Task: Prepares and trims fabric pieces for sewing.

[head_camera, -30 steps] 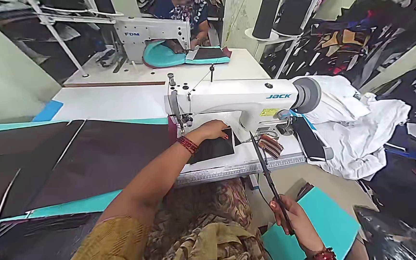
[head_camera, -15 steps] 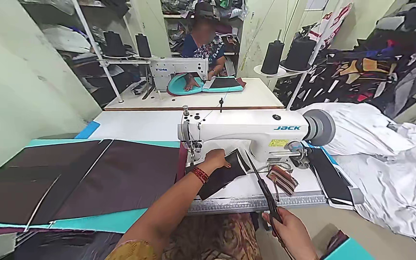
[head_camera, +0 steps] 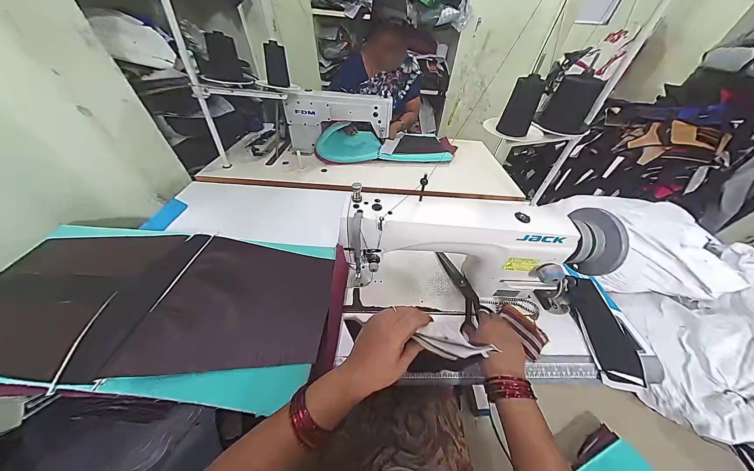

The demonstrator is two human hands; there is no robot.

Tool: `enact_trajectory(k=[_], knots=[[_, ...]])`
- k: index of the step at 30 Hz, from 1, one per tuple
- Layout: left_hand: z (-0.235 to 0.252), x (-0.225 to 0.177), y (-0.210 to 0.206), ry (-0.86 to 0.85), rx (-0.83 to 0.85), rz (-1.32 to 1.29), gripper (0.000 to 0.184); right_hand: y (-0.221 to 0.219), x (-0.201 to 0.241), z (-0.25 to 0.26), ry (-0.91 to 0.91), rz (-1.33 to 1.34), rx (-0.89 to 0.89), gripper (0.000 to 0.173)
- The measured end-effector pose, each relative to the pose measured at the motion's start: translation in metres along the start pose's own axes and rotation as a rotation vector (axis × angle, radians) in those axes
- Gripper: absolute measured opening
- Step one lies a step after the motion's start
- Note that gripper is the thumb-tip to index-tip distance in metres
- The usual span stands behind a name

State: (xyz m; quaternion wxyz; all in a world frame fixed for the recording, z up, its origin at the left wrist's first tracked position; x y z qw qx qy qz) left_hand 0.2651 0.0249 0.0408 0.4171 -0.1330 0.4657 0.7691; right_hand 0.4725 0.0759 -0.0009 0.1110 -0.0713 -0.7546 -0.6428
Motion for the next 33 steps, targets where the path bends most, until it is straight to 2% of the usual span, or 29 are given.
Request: enact_trajectory(k=[1,2,4,5,6,7,8,9,11,13,14,15,16,17,18,19,21,22,24,26,27,29,31,33], knots=[[-0.006,-0.001,0.005,-0.045,-0.056,-0.034,0.016,0.002,0.000,0.000,0.024,0.010,-0.035,0.047],[-0.011,0.000,0.009,-0.063,-0.089,-0.083,0.015,0.004,-0.002,-0.005,0.100,0.059,-0.152,0.046],[-0.017,0.003,0.015,-0.049,-0.138,-0.235,0.016,0.002,-0.012,-0.022,0.391,0.306,-0.516,0.043],[-0.019,0.004,0.016,-0.026,-0.153,-0.321,0.017,-0.003,-0.016,-0.030,0.547,0.528,-0.622,0.053],[-0.020,0.003,0.015,0.000,-0.165,-0.399,0.018,-0.008,-0.015,-0.039,0.688,0.809,-0.616,0.067],[-0.021,0.001,0.011,0.022,-0.178,-0.459,0.021,-0.015,-0.011,-0.050,0.780,1.054,-0.547,0.073],[-0.021,-0.003,0.006,0.027,-0.182,-0.482,0.023,-0.022,-0.005,-0.063,0.820,1.190,-0.477,0.071],[-0.021,-0.008,-0.001,0.008,-0.169,-0.474,0.023,-0.026,0.002,-0.076,0.828,1.272,-0.441,0.064],[-0.022,-0.019,-0.019,-0.108,-0.121,-0.411,0.021,-0.028,0.014,-0.091,0.808,1.456,-0.492,0.049],[-0.023,-0.032,-0.035,-0.270,-0.091,-0.338,0.020,-0.029,0.014,-0.094,0.776,1.691,-0.592,0.019],[-0.024,-0.038,-0.040,-0.330,-0.079,-0.318,0.018,-0.029,0.010,-0.093,0.814,1.822,-0.613,0.017],[-0.024,-0.043,-0.044,-0.362,-0.065,-0.312,0.017,-0.025,0.000,-0.091,0.908,1.887,-0.630,0.023],[-0.024,-0.046,-0.046,-0.373,-0.047,-0.319,0.016,-0.018,-0.016,-0.089,1.015,1.844,-0.668,0.028],[-0.025,-0.048,-0.045,-0.372,-0.032,-0.329,0.019,-0.007,-0.038,-0.089,1.086,1.727,-0.744,0.030],[-0.026,-0.047,-0.044,-0.368,-0.032,-0.341,0.024,0.008,-0.062,-0.093,1.082,1.591,-0.860,0.030],[-0.028,-0.045,-0.042,-0.365,-0.040,-0.352,0.026,0.025,-0.088,-0.098,0.996,1.472,-0.994,0.027],[-0.031,-0.036,-0.036,-0.342,-0.059,-0.354,0.028,0.060,-0.136,-0.108,0.657,1.303,-1.241,0.013],[-0.033,-0.031,-0.033,-0.323,-0.064,-0.338,0.027,0.078,-0.156,-0.108,0.501,1.202,-1.286,0.020],[-0.036,-0.021,-0.027,-0.274,-0.066,-0.296,0.025,0.106,-0.200,-0.090,0.322,1.106,-1.289,0.034],[-0.040,-0.011,-0.024,-0.208,-0.064,-0.267,0.024,0.114,-0.242,-0.057,0.159,0.932,-1.175,0.042],[-0.043,-0.006,-0.024,-0.174,-0.069,-0.260,0.024,0.111,-0.262,-0.037,0.067,0.797,-1.063,0.047],[-0.050,0.001,-0.022,-0.109,-0.071,-0.248,0.022,0.090,-0.300,0.008,-0.111,0.596,-0.722,0.062],[-0.056,0.005,-0.019,-0.070,-0.065,-0.231,0.021,0.064,-0.318,0.040,-0.248,0.447,-0.429,0.065],[-0.058,0.007,-0.015,-0.051,-0.055,-0.202,0.020,0.058,-0.318,0.049,-0.289,0.387,-0.377,0.061]])
Point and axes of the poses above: each hand's wrist, its own z-axis towards the middle knuckle, its own y-axis out of the back of the hand, x = y × z, the point moved 3 cm from there along z, towards the middle knuckle, and after that the axes turned 14 degrees about y, right-handed, at the moved point
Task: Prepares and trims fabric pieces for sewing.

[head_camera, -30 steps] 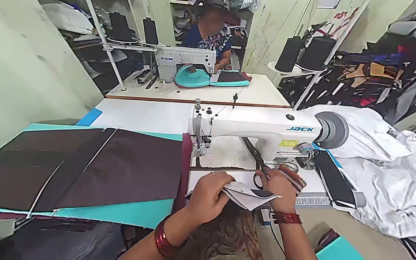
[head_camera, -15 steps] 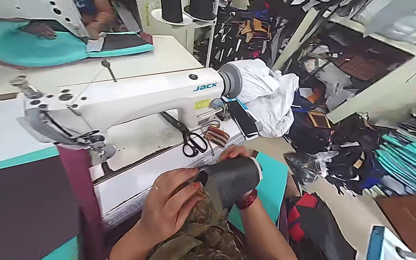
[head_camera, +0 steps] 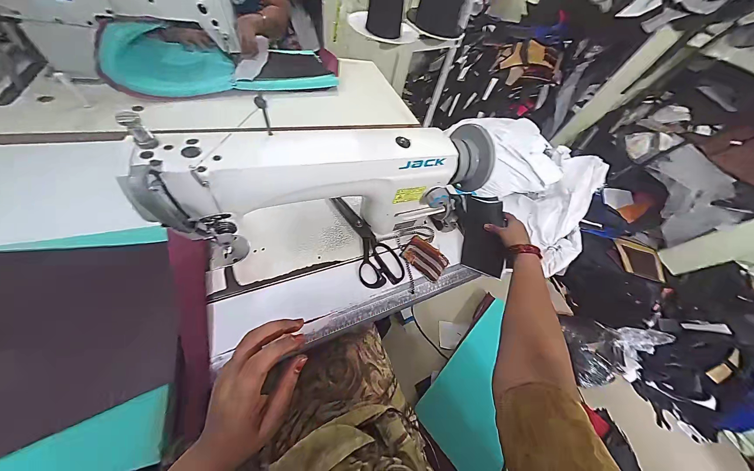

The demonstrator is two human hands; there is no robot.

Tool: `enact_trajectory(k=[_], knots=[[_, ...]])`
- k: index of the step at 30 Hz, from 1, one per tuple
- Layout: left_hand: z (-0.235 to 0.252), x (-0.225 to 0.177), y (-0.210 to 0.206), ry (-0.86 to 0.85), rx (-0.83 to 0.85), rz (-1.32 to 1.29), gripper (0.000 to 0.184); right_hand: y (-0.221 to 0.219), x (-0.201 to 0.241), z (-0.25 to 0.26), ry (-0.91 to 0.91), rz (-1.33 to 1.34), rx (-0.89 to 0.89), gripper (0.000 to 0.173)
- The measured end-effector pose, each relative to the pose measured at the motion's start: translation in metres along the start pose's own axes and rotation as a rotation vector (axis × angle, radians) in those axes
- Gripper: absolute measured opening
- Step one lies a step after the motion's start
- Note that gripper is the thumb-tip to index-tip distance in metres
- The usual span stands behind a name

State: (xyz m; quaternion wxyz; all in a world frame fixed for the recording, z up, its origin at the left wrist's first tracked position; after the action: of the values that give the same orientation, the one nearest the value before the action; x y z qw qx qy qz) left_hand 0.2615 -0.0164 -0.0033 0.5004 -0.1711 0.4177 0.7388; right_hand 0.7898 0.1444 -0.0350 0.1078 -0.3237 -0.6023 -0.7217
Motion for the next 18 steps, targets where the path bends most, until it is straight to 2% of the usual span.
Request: enact_trajectory(k=[4,7,9,11,14,18], knots=[[-0.009,0.003,0.002,0.053,0.025,0.018,0.021,0.000,0.012,-0.008,0.050,-0.119,0.019,0.059],[-0.010,0.006,-0.003,0.064,0.046,-0.025,0.022,0.004,0.023,-0.009,0.084,-0.243,0.040,0.074],[-0.009,0.002,-0.009,0.036,0.055,-0.059,0.022,0.007,0.027,-0.017,0.153,-0.276,-0.057,0.080],[-0.007,-0.003,-0.011,-0.018,0.045,-0.074,0.020,0.011,0.039,-0.034,0.284,-0.229,-0.233,0.073],[-0.006,-0.007,-0.007,-0.090,0.025,-0.061,0.019,0.006,0.083,-0.076,0.538,-0.146,-0.468,0.059],[-0.010,0.001,0.006,-0.110,0.004,-0.062,0.020,-0.042,0.154,-0.144,0.828,-0.054,-0.530,0.042]])
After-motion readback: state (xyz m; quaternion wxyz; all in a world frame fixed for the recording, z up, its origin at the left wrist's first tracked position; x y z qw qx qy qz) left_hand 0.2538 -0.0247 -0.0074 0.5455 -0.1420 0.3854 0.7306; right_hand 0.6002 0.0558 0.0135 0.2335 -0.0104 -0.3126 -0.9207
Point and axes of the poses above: each hand's wrist, its own z-axis towards the middle knuckle, its own y-axis out of the back of the hand, x = y × z, the point moved 3 cm from there along z, towards the middle knuckle, and after that the axes turned 14 degrees about y, right-handed, at the moved point
